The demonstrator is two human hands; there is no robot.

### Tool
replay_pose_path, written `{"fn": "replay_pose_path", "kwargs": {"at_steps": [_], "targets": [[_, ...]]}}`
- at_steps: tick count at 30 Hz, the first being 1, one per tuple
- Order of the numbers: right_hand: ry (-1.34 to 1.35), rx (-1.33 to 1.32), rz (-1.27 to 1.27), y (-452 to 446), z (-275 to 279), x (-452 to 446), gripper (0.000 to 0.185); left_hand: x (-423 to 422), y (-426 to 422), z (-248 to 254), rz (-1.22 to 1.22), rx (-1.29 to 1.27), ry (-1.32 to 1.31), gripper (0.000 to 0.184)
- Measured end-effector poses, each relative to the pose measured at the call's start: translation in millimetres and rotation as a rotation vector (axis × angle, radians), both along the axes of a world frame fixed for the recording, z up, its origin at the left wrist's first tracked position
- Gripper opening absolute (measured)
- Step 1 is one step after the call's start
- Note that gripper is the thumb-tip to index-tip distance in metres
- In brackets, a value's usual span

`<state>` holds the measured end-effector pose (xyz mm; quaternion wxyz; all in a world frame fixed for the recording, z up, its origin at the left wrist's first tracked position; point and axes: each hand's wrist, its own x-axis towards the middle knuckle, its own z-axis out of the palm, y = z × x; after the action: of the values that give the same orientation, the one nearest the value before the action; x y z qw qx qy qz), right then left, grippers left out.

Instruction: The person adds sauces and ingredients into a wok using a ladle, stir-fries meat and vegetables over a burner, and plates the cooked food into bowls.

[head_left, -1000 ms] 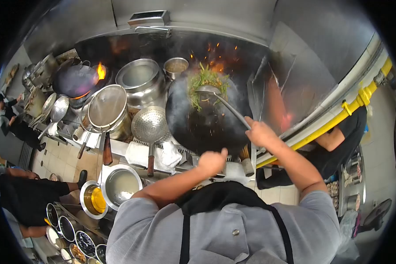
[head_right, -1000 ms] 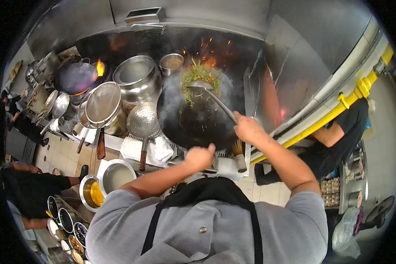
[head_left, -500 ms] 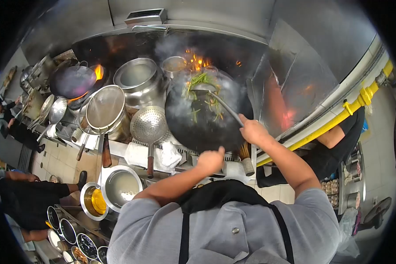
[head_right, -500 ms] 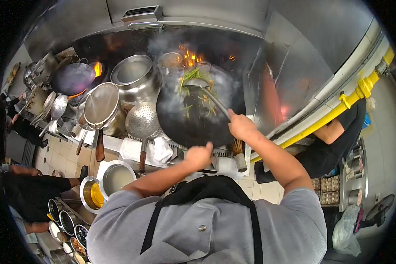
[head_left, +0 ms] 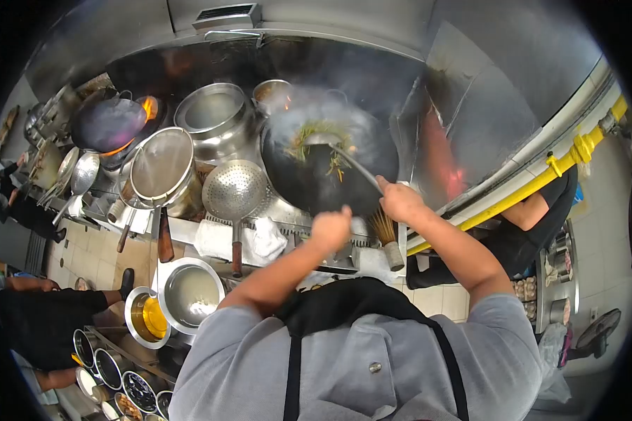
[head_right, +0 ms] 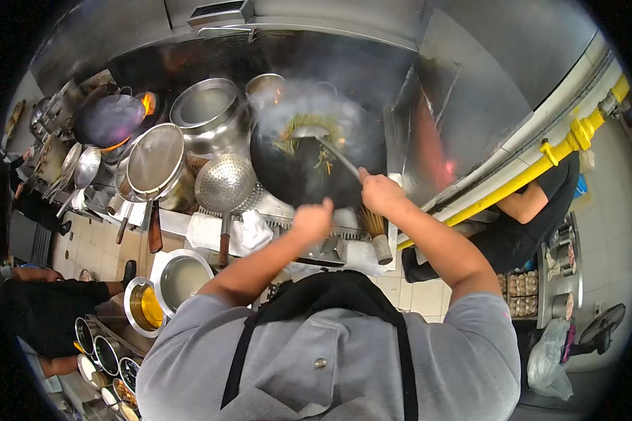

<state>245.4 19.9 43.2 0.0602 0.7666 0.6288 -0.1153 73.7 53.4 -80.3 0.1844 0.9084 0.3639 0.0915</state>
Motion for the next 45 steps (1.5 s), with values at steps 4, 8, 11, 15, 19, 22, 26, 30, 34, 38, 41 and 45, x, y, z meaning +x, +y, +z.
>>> {"fn": "replay_pose_path", "kwargs": {"at_steps": [4, 8, 11, 15, 19, 22, 26, 30, 34, 38, 41, 45], "targets": [[0.083, 0.134, 0.083, -27.4, 31.1, 16.0, 0.059, -17.4, -22.9, 29.3, -0.018, 0.020, 0.104, 0.052], [0.110, -0.155, 0.055, -72.0, 101.7, -6.5, 0.055, -24.4, 42.1, 35.1, -0.106, 0.095, -0.002, 0.055], [0.037, -0.121, 0.198, -75.4, 60.6, 25.6, 0.054, -37.0, 23.4, 71.5, -0.217, -0.083, 0.057, 0.053], [0.034, -0.014, 0.159, -32.5, -22.5, 27.5, 0.060, -13.3, 36.0, 14.1, -0.076, -0.060, 0.010, 0.054], [0.160, 0.182, 0.042, -41.0, 23.8, -7.7, 0.057, -41.8, -30.4, 1.8, -0.231, 0.053, -0.064, 0.057], [0.285, 0.303, 0.054, -51.7, 49.9, -19.1, 0.054, -11.8, 38.1, 12.7, -0.081, 0.154, 0.009, 0.048], [0.251, 0.310, -0.015, -42.6, 39.6, -20.4, 0.051, -22.9, 39.9, -4.2, -0.146, 0.126, 0.017, 0.048], [0.181, 0.280, -0.035, -52.2, 0.7, -18.8, 0.051, -35.4, -20.1, 16.5, -0.091, 0.035, 0.048, 0.051], [0.192, 0.253, -0.028, -78.2, -36.2, -30.0, 0.058, -43.6, -65.7, 35.4, -0.001, 0.037, -0.026, 0.049], [0.442, 0.462, 0.147, -120.5, -96.2, -24.0, 0.061, -59.3, -111.7, 30.8, 0.023, 0.091, -0.093, 0.046], [1.230, 0.258, -0.528, -167.0, -75.0, -29.1, 0.046, -70.3, -132.6, 26.3, 0.056, 0.113, -0.072, 0.043], [0.539, 0.068, -0.092, -181.3, -275.2, 25.1, 0.030, -73.3, -143.3, 12.8, 0.056, 0.176, -0.129, 0.040]]}}
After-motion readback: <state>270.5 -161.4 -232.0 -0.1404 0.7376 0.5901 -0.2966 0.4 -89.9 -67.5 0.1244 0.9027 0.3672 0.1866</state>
